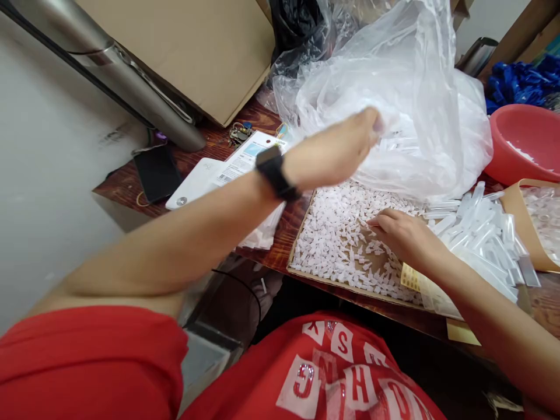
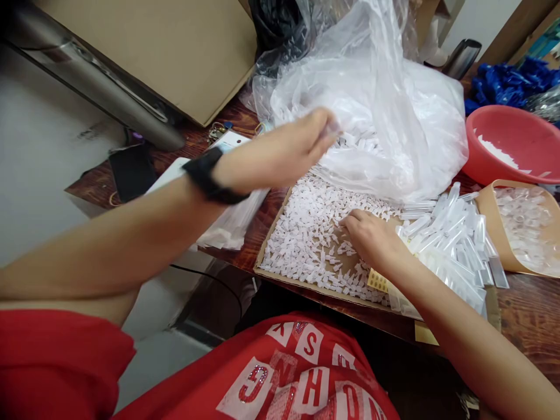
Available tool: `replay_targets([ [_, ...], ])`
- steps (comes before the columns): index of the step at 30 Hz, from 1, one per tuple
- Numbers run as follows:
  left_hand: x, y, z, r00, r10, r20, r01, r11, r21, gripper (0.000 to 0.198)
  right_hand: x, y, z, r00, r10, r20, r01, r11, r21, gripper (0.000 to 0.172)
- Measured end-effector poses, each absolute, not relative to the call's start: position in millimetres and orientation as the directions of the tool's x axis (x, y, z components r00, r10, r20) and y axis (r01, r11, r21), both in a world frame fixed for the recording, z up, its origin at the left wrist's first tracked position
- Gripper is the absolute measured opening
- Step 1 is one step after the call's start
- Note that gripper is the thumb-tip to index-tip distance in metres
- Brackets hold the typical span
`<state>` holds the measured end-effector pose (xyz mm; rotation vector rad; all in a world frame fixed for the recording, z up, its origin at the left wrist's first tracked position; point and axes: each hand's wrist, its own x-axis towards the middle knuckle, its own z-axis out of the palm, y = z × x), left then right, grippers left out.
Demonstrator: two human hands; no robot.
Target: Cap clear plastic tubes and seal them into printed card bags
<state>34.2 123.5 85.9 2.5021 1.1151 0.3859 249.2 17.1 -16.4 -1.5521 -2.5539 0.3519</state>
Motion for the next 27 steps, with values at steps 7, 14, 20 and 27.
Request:
replay_targets([
  [7, -2, 13, 28, 0.809, 0.573, -0.128, 0.317, -0.242, 0.917, 0.037, 272, -24, -3, -0.214, 0.957, 0.195, 0.643, 0.289, -0.709, 0.024],
  [14, 16, -21, -7, 0.675, 0.713, -0.192, -0.171, 0.404, 0.898, 0.031, 249, -66, 5, -0.233, 0.945, 0.230, 0.642, 0.327, -0.693, 0.030],
  [20, 33, -30, -14, 0.632, 0.725, -0.273, -0.400, 0.607, 0.686, 0.027, 229, -71, -11, -0.325, 0.765, 0.556, 0.760, 0.561, -0.328, 0.051],
  [27, 20, -25, -18, 0.728, 0.606, -0.321, -0.152, 0.599, 0.786, 0.043, 230, -77, -13, 0.023, 0.890, 0.455, 0.575, 0.361, -0.735, 0.056],
])
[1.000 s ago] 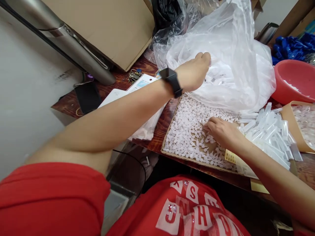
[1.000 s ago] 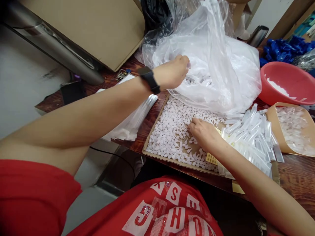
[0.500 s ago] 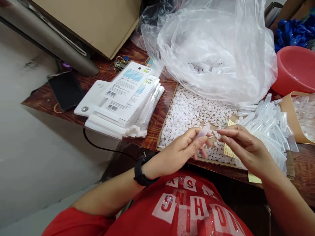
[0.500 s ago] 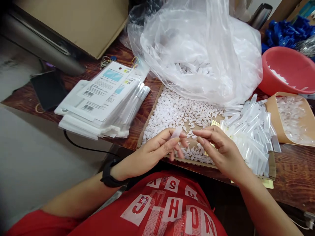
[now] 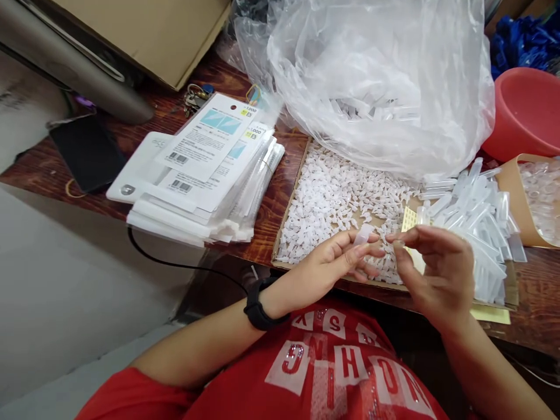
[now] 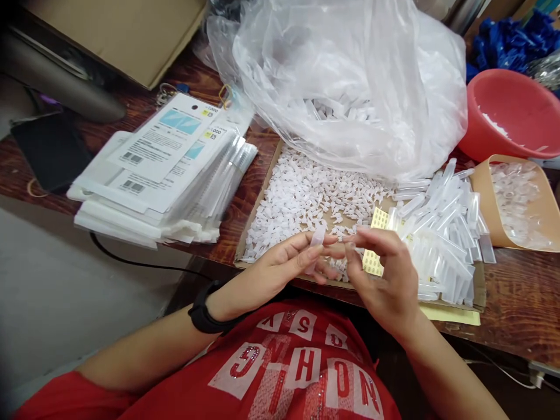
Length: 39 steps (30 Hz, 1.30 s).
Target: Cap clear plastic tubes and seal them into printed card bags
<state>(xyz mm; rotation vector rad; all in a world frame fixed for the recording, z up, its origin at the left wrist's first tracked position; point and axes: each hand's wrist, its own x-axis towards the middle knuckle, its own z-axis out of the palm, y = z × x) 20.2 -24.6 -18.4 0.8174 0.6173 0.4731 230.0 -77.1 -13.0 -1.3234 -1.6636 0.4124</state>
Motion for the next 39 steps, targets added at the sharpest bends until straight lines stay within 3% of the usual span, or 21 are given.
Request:
replay_targets([
  [2, 11, -21, -15, 0.746, 0.588, -0.314, 0.020, 0.452, 0.892, 0.044, 233, -79, -4, 0.069, 0.943, 0.325, 0.411, 0.270, -0.871, 0.056],
  [6, -2, -17, -6, 0.795, 0.577, -0.188, 0.203, 0.039, 0.978, 0.038, 241, -84, 12, -0.067, 0.968, 0.242, 0.364, 0.250, -0.897, 0.058],
  [11, -6, -18, -5, 0.850, 0.522, -0.064, 0.220, -0.244, 0.944, 0.035, 252, -90, 24, -0.305, 0.930, 0.204, 0.528, 0.344, -0.776, 0.065],
  [17, -8, -19, -9, 0.881, 0.466, 0.086, 0.230, -0.580, 0.782, 0.037, 256, -96, 49, -0.490, 0.866, 0.099, 0.598, 0.416, -0.685, 0.073],
  [21, -9, -18, -9, 0.899, 0.417, 0.133, 0.147, -0.573, 0.806, 0.035, 256, -102, 45, -0.460, 0.873, 0.164, 0.559, 0.428, -0.710, 0.076],
  [26, -11, -20, -9, 0.914, 0.390, 0.110, 0.091, -0.463, 0.882, 0.031, 248, -109, 20, -0.337, 0.890, 0.308, 0.394, 0.430, -0.812, 0.072],
  [29, -10, -22, -6, 0.913, 0.396, 0.098, 0.091, -0.432, 0.897, 0.032, 236, -111, 9, -0.147, 0.927, 0.345, 0.327, 0.374, -0.868, 0.056],
  [34, -4, -27, -5, 0.915, 0.393, 0.092, 0.073, -0.385, 0.920, 0.031, 224, -114, -1, 0.012, 0.962, 0.273, 0.227, 0.263, -0.938, 0.011],
  [39, -1, -32, -12, 0.889, 0.422, 0.180, 0.032, -0.449, 0.893, 0.031, 218, -118, -13, 0.035, 0.960, 0.278, 0.214, 0.265, -0.940, 0.005],
])
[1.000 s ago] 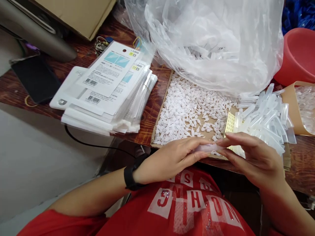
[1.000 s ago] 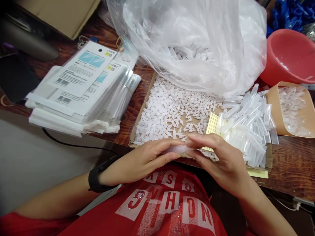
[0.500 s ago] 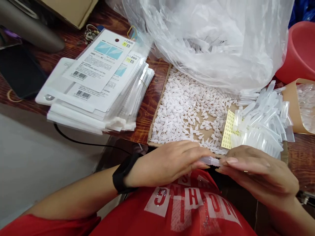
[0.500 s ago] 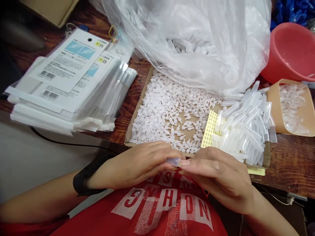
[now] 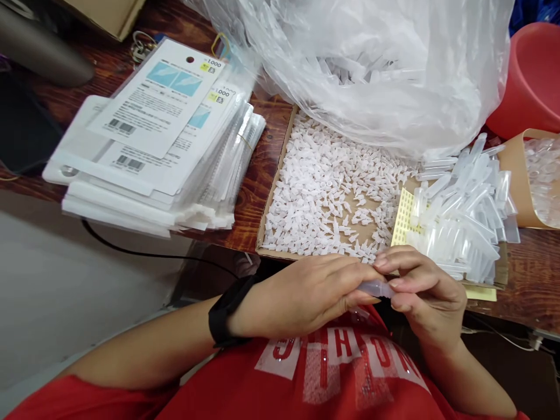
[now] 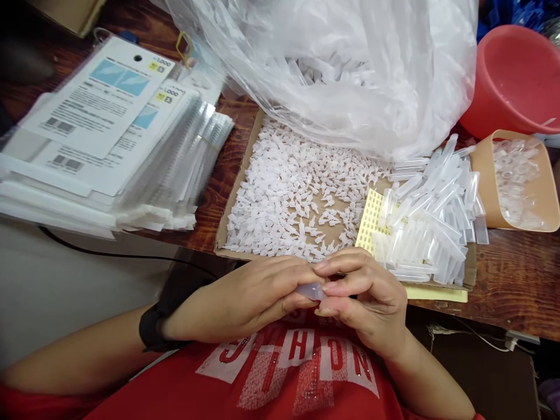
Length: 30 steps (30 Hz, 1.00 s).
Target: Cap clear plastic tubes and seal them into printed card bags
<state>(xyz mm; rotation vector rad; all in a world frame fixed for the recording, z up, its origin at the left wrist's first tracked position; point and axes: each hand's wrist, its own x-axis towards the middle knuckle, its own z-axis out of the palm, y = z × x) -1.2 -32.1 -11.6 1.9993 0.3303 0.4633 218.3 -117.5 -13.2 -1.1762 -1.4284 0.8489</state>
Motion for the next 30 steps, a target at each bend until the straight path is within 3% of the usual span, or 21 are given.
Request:
replay_targets([
  [8, 8, -32, -21, 0.844, 0.388, 0.371, 0.011, -0.703, 0.711, 0.029, 212, -122, -18, 0.060, 0.929, 0.366, 0.247, 0.341, -0.907, 0.009],
  [11, 10, -17, -14, 0.887, 0.328, 0.324, 0.002, -0.705, 0.709, 0.027, 222, -121, -14, 0.004, 0.922, 0.388, 0.345, 0.363, -0.866, 0.018],
  [14, 17, 13, 2, 0.890, 0.368, 0.268, 0.088, -0.716, 0.692, 0.026, 233, -115, -14, 0.013, 0.948, 0.318, 0.459, 0.277, -0.844, 0.026],
  [17, 45, 45, 17, 0.853, 0.440, 0.282, 0.203, -0.776, 0.597, 0.025, 235, -103, -18, -0.099, 0.962, 0.254, 0.641, 0.257, -0.724, 0.019],
  [19, 77, 61, 20, 0.904, 0.348, 0.249, 0.189, -0.847, 0.497, 0.033, 230, -93, -22, -0.254, 0.945, 0.208, 0.746, 0.328, -0.580, 0.015],
  [23, 142, 73, 8, 0.983, 0.129, 0.131, 0.090, -0.959, 0.267, 0.041, 217, -75, -29, -0.446, 0.892, 0.078, 0.821, 0.442, -0.362, 0.025],
  [30, 159, 78, -13, 0.988, 0.134, 0.071, 0.116, -0.969, 0.218, 0.027, 209, -64, -29, -0.495, 0.869, 0.033, 0.812, 0.475, -0.338, 0.029],
])
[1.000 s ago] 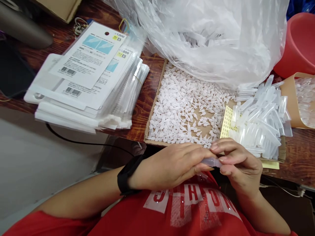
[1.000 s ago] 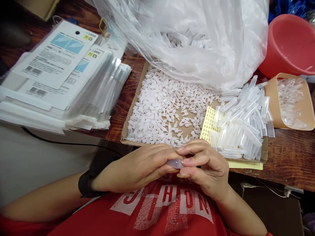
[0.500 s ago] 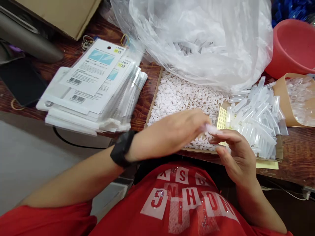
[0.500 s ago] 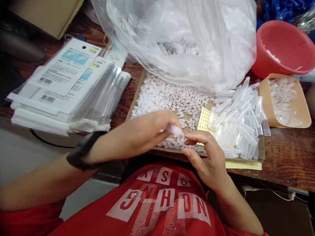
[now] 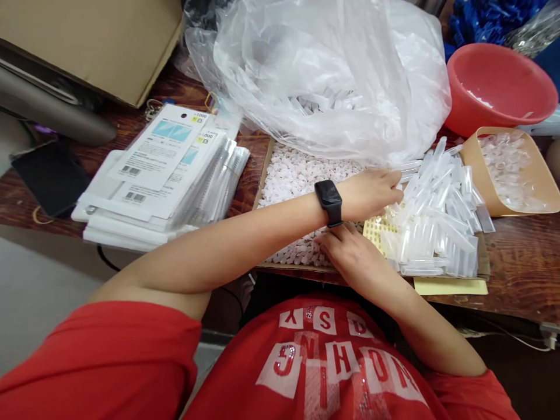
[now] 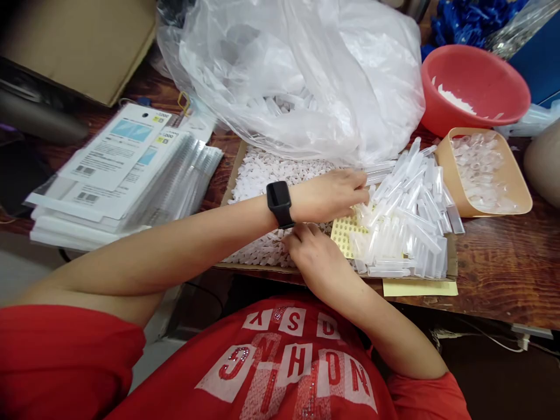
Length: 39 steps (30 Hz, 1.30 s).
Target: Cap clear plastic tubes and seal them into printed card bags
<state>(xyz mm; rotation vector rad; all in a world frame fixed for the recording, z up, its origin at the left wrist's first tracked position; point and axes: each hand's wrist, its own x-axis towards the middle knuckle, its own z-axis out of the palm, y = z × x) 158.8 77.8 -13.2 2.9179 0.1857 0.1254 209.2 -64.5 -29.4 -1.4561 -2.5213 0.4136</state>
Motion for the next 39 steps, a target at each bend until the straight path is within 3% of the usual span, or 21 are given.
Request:
replay_targets([
  [7, 147, 78, -15, 0.979, 0.195, 0.056, 0.169, -0.936, 0.309, 0.026, 201, -60, -39, -0.497, 0.860, 0.113, 0.802, 0.506, -0.319, 0.030],
  [11, 115, 74, -4, 0.938, 0.335, 0.090, 0.276, -0.878, 0.390, 0.024, 202, -60, -47, -0.452, 0.873, 0.185, 0.809, 0.488, -0.328, 0.028],
  [12, 103, 71, -1, 0.917, 0.386, 0.097, 0.302, -0.833, 0.463, 0.027, 204, -60, -47, -0.434, 0.877, 0.206, 0.809, 0.480, -0.339, 0.029],
  [14, 79, 64, 4, 0.858, 0.510, 0.062, 0.306, -0.604, 0.736, 0.030, 207, -63, -46, -0.400, 0.882, 0.250, 0.804, 0.469, -0.365, 0.030],
  [15, 68, 59, 6, 0.827, 0.563, 0.004, 0.266, -0.398, 0.878, 0.031, 210, -64, -45, -0.383, 0.883, 0.272, 0.796, 0.465, -0.388, 0.029],
  [17, 48, 50, 6, 0.790, 0.598, -0.136, 0.113, 0.076, 0.991, 0.029, 215, -68, -41, -0.322, 0.890, 0.321, 0.763, 0.445, -0.469, 0.025],
  [20, 27, 37, 4, 0.763, 0.607, -0.223, -0.106, 0.458, 0.883, 0.026, 224, -74, -35, -0.129, 0.923, 0.362, 0.685, 0.347, -0.640, 0.024],
  [24, 12, 23, 1, 0.778, 0.556, -0.293, -0.201, 0.661, 0.723, 0.029, 230, -80, -31, 0.158, 0.940, 0.304, 0.486, 0.194, -0.852, 0.033],
  [27, 9, 14, -1, 0.829, 0.464, -0.311, -0.199, 0.766, 0.612, 0.034, 226, -80, -27, 0.269, 0.927, 0.262, 0.339, 0.164, -0.927, 0.037],
  [30, 9, 4, -2, 0.842, 0.445, -0.304, -0.190, 0.772, 0.607, 0.034, 219, -77, -23, 0.296, 0.915, 0.275, 0.271, 0.196, -0.942, 0.035],
  [34, 10, -7, 1, 0.801, 0.512, -0.311, -0.156, 0.680, 0.716, 0.031, 214, -73, -21, 0.310, 0.909, 0.278, 0.204, 0.222, -0.954, 0.042],
  [39, 7, -15, 7, 0.773, 0.527, -0.353, -0.037, 0.593, 0.804, 0.034, 214, -73, -11, 0.345, 0.906, 0.247, 0.031, 0.252, -0.967, 0.034],
])
